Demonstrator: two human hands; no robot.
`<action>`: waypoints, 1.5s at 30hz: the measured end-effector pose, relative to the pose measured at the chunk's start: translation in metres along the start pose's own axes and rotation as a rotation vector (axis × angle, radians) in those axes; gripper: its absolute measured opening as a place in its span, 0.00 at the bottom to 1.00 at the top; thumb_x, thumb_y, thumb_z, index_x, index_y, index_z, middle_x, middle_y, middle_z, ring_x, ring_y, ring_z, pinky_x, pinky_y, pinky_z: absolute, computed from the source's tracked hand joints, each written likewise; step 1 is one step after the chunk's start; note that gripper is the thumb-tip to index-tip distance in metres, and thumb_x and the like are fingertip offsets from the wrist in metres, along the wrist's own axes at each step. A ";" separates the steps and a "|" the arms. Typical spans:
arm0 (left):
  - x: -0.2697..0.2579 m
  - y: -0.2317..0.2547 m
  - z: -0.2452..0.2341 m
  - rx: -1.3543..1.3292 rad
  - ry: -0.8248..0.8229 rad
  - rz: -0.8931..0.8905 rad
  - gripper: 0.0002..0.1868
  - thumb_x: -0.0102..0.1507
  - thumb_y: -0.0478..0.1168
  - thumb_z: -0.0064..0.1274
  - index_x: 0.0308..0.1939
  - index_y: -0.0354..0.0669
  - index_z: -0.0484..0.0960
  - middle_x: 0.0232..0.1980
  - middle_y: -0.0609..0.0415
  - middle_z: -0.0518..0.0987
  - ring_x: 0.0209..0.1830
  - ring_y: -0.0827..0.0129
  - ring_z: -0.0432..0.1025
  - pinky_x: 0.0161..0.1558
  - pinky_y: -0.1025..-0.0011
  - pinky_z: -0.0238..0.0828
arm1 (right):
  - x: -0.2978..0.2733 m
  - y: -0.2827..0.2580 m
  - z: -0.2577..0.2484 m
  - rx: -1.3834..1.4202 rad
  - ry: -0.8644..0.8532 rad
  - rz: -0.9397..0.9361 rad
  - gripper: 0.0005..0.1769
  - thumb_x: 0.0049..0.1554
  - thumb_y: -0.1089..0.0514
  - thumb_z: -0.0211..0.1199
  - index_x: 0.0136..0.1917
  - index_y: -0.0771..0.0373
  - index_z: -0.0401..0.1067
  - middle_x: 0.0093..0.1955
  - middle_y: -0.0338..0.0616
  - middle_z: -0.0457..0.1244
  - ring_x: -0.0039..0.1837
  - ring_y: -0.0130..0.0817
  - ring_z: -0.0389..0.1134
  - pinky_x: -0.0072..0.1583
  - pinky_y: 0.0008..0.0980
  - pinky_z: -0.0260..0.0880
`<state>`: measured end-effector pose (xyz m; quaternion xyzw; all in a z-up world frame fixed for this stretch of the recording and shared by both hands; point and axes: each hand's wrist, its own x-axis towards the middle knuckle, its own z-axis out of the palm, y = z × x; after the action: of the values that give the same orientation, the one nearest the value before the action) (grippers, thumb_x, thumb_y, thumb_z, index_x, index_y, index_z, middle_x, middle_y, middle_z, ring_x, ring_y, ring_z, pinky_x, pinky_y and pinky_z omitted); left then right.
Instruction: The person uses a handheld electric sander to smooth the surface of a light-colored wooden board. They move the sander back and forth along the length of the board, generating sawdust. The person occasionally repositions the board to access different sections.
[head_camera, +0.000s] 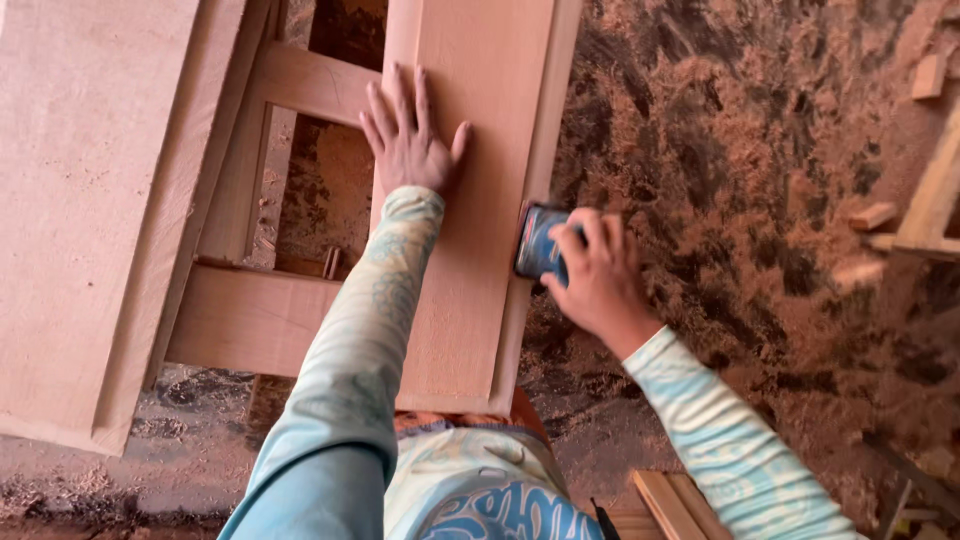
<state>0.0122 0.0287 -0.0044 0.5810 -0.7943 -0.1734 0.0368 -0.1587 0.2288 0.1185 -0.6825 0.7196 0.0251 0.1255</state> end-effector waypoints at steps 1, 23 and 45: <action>-0.017 -0.001 0.000 0.025 -0.045 -0.015 0.46 0.68 0.73 0.31 0.81 0.54 0.40 0.84 0.49 0.39 0.81 0.41 0.32 0.77 0.40 0.30 | -0.022 -0.012 0.004 0.008 -0.024 0.022 0.34 0.41 0.48 0.78 0.57 0.57 0.66 0.58 0.49 0.56 0.61 0.50 0.59 0.60 0.55 0.65; -0.083 -0.010 -0.009 -0.080 0.011 0.004 0.49 0.65 0.68 0.44 0.81 0.47 0.47 0.83 0.43 0.42 0.80 0.34 0.37 0.75 0.39 0.36 | 0.006 -0.008 0.000 -0.031 -0.050 0.019 0.36 0.40 0.49 0.80 0.57 0.56 0.66 0.60 0.47 0.56 0.64 0.50 0.58 0.66 0.55 0.60; -0.079 -0.010 -0.013 -0.011 -0.059 0.026 0.50 0.66 0.71 0.39 0.81 0.47 0.40 0.83 0.44 0.39 0.80 0.33 0.35 0.75 0.40 0.35 | 0.063 0.005 -0.024 -0.123 -0.034 -0.007 0.34 0.42 0.50 0.80 0.57 0.57 0.67 0.59 0.48 0.57 0.62 0.50 0.58 0.63 0.54 0.61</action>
<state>0.0506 0.0967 0.0162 0.5649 -0.8017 -0.1945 0.0189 -0.1698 0.1625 0.1270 -0.6910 0.7120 0.0805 0.0955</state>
